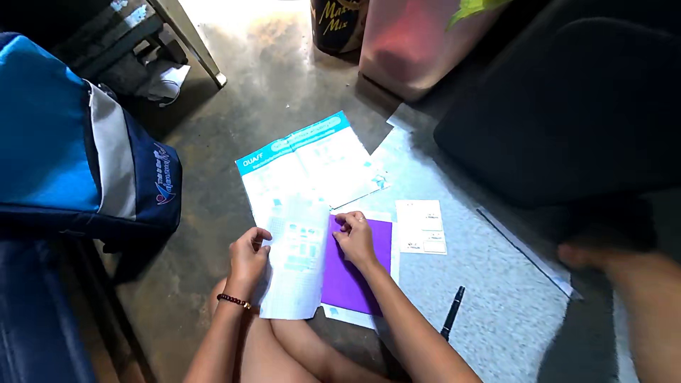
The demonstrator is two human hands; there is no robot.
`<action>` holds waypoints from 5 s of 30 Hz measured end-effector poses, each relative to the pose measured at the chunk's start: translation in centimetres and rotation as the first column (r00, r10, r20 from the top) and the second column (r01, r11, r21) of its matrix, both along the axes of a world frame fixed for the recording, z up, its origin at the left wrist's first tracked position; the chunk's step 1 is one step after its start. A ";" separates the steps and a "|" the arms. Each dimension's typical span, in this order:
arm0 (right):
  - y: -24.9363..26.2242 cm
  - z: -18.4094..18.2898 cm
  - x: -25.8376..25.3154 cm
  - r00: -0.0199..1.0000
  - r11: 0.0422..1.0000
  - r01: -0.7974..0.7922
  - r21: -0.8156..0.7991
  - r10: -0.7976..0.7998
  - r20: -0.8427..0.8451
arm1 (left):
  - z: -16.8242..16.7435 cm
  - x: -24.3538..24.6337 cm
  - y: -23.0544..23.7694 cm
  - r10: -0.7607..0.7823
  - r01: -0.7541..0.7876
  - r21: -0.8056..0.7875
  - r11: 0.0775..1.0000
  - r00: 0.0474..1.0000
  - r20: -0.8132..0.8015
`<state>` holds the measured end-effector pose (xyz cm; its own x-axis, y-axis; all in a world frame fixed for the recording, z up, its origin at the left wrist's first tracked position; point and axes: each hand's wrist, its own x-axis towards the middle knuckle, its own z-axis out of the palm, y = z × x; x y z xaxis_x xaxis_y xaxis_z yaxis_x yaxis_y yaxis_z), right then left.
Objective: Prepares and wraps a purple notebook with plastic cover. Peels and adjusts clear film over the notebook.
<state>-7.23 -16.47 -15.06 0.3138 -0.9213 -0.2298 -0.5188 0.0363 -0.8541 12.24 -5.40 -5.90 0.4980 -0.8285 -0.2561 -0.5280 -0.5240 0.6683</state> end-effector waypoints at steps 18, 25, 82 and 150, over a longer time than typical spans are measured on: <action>5.8 -3.6 -2.4 0.918 0.905 -0.388 -0.172 0.364 -0.155 | -1.9 0.8 -3.6 -0.484 0.333 0.438 0.835 0.823 0.296; 6.2 -3.9 -2.2 0.955 0.933 -0.293 -0.207 0.277 -0.103 | -5.5 -4.7 -1.9 -0.437 0.448 0.045 0.893 0.838 0.326; 1.7 -5.2 0.8 0.971 0.816 0.207 -0.540 -0.241 0.008 | -5.1 -4.7 -17.0 -0.920 0.849 0.354 0.392 0.354 0.171; 1.6 -5.2 1.6 0.962 0.817 0.163 -0.553 -0.256 -0.095 | -11.7 -1.2 -14.7 -0.728 0.951 -0.239 0.195 0.304 0.615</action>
<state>-5.64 -14.89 -20.29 0.1016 -0.9516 0.2899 -0.6803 -0.2791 -0.6777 11.02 -20.09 -17.63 -0.6509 -0.6920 0.3121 -0.6222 0.7219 0.3029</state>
